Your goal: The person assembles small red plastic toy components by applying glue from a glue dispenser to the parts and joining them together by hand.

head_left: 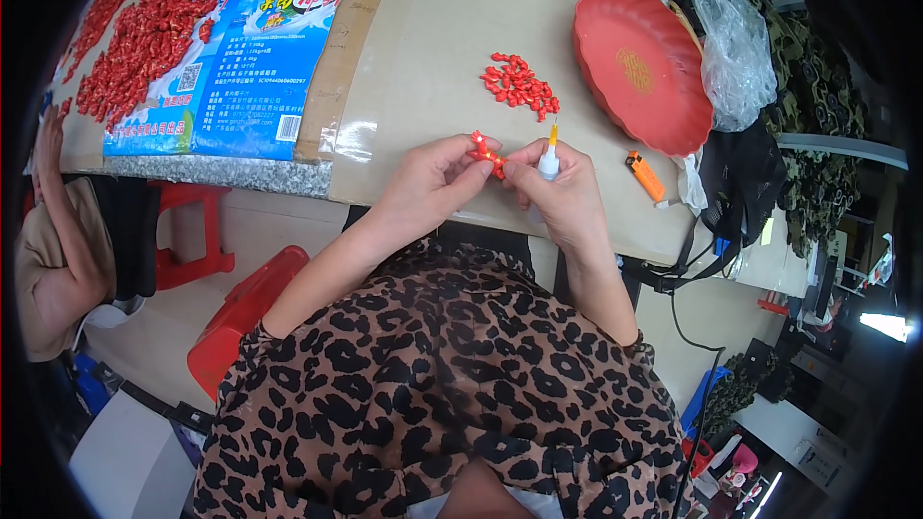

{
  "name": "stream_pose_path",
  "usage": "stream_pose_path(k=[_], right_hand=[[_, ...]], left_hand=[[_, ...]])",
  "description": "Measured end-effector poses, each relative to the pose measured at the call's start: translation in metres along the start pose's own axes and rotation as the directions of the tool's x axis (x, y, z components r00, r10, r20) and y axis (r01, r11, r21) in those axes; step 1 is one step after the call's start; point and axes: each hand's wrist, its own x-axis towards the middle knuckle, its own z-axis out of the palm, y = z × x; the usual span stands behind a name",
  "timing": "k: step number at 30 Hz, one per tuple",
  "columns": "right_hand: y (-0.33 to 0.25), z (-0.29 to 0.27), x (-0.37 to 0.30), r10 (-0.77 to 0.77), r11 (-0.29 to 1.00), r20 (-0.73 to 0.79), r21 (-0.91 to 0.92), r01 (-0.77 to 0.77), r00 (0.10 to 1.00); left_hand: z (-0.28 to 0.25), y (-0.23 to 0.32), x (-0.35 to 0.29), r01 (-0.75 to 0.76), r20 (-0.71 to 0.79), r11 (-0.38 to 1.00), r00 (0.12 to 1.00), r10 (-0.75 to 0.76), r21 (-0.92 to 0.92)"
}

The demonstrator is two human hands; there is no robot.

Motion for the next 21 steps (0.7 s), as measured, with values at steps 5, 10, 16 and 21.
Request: stream_pose_path(k=[5,10,16,21], right_hand=[[-0.003,0.002,0.0,0.026,0.999,-0.014,-0.042,-0.027,1.0],[-0.003,0.003,0.004,0.039,0.999,0.008,0.029,-0.039,0.999],[0.0,0.003,0.008,0.016,0.999,0.02,0.038,-0.017,1.0],[0.002,-0.008,0.004,0.011,0.997,-0.015,0.079,-0.01,1.0]], left_hand=[[-0.001,-0.001,0.0,0.038,0.029,0.999,0.999,-0.038,0.009],[-0.003,-0.001,0.001,0.052,0.031,0.999,0.998,-0.053,0.015],[-0.003,-0.001,0.001,0.04,0.014,0.999,0.999,-0.04,0.031],[0.001,0.005,0.002,0.057,0.004,0.998,0.998,-0.057,-0.015]])
